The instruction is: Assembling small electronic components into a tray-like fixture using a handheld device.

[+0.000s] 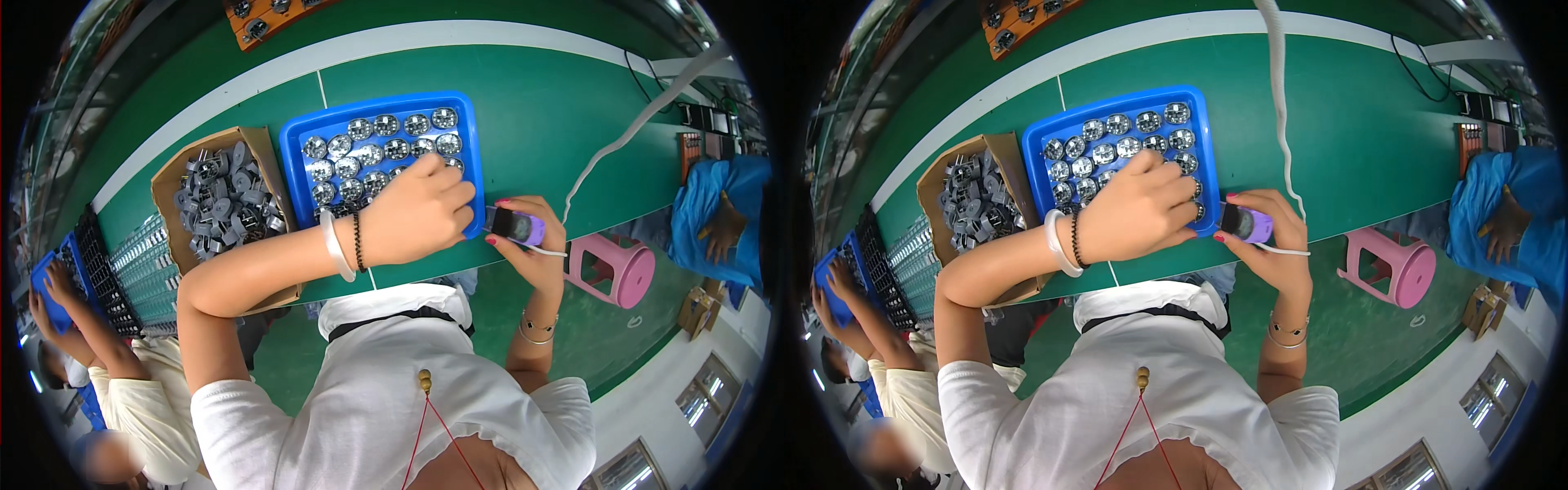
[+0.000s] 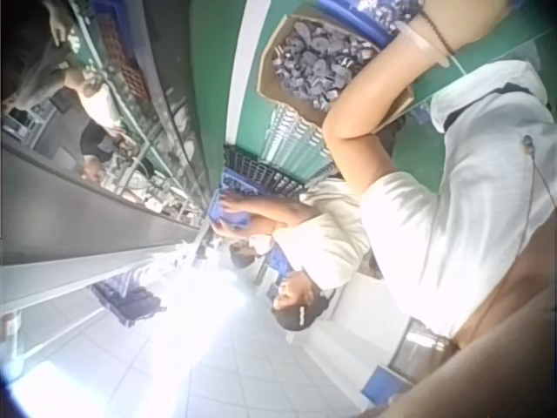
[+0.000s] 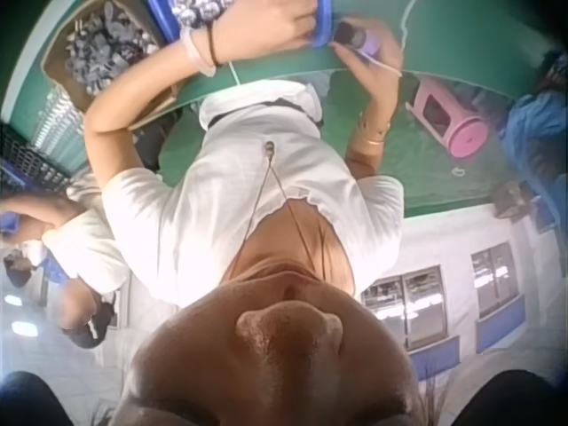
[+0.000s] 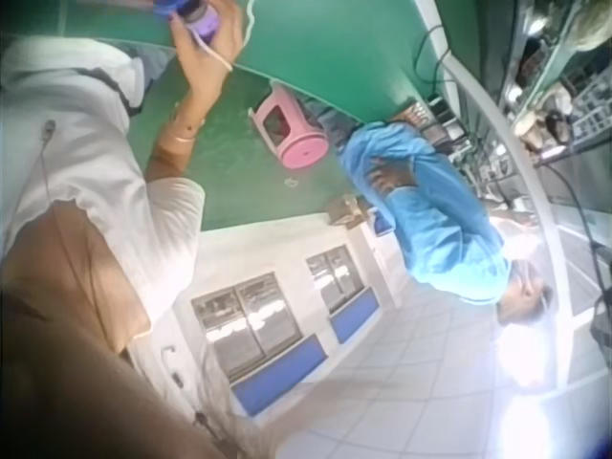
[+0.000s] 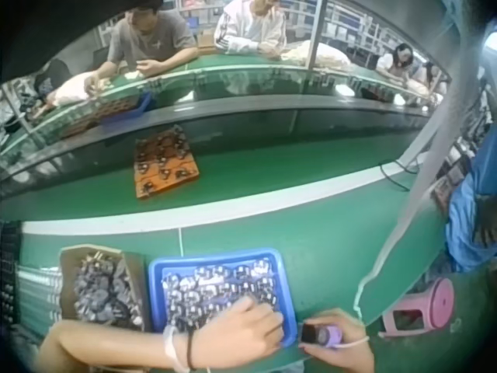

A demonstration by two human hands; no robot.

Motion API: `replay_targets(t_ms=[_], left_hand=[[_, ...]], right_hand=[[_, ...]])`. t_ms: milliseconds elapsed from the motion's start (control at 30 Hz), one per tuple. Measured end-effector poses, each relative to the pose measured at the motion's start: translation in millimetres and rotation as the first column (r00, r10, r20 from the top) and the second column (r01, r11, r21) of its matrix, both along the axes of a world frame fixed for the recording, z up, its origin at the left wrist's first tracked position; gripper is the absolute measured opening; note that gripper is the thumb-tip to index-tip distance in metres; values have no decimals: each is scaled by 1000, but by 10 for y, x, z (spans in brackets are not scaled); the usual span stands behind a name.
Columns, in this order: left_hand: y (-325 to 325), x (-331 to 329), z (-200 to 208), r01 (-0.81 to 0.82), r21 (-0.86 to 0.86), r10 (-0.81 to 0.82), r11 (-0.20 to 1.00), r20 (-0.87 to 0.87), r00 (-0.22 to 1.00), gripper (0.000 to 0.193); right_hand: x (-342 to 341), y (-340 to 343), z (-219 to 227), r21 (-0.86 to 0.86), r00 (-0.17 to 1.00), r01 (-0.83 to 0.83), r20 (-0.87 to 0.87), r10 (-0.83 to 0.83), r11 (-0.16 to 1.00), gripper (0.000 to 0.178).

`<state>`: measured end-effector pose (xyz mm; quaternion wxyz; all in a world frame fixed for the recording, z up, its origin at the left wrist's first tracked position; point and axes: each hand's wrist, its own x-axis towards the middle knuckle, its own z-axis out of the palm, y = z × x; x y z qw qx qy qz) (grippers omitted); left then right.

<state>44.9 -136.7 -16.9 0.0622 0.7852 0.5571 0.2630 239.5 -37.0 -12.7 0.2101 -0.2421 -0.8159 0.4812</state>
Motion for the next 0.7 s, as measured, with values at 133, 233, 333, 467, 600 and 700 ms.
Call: replay_targets(t_ms=[133, 233, 333, 467, 600, 700], left_hand=[[-8, 41, -43, 71, -28, -74, 997, -109, 991, 16], [-26, 84, -31, 16, 111, -23, 994, 61, 998, 9], [-31, 75, -10, -15, 112, 4, 994, 93, 996, 9], [-49, 78, -23, -10, 83, 5, 997, 67, 998, 8], [-90, 100, -74, -12, 45, 11, 999, 22, 1000, 7], [-103, 97, -121, -13, -11, 13, 1000, -45, 999, 9]], right_hand=[[-19, -28, -15, 70, 998, -32, 48, 29, 997, 42], [-22, -36, -19, 78, 999, -30, 44, 27, 996, 42], [-28, -43, -13, 89, 999, -30, 44, 27, 996, 42], [-3, -32, -32, 113, 998, -60, 41, 56, 992, 44], [181, -17, -185, -74, 981, 107, -156, -117, 991, 47], [193, 9, -122, -181, 958, 169, -202, -204, 969, 49]])
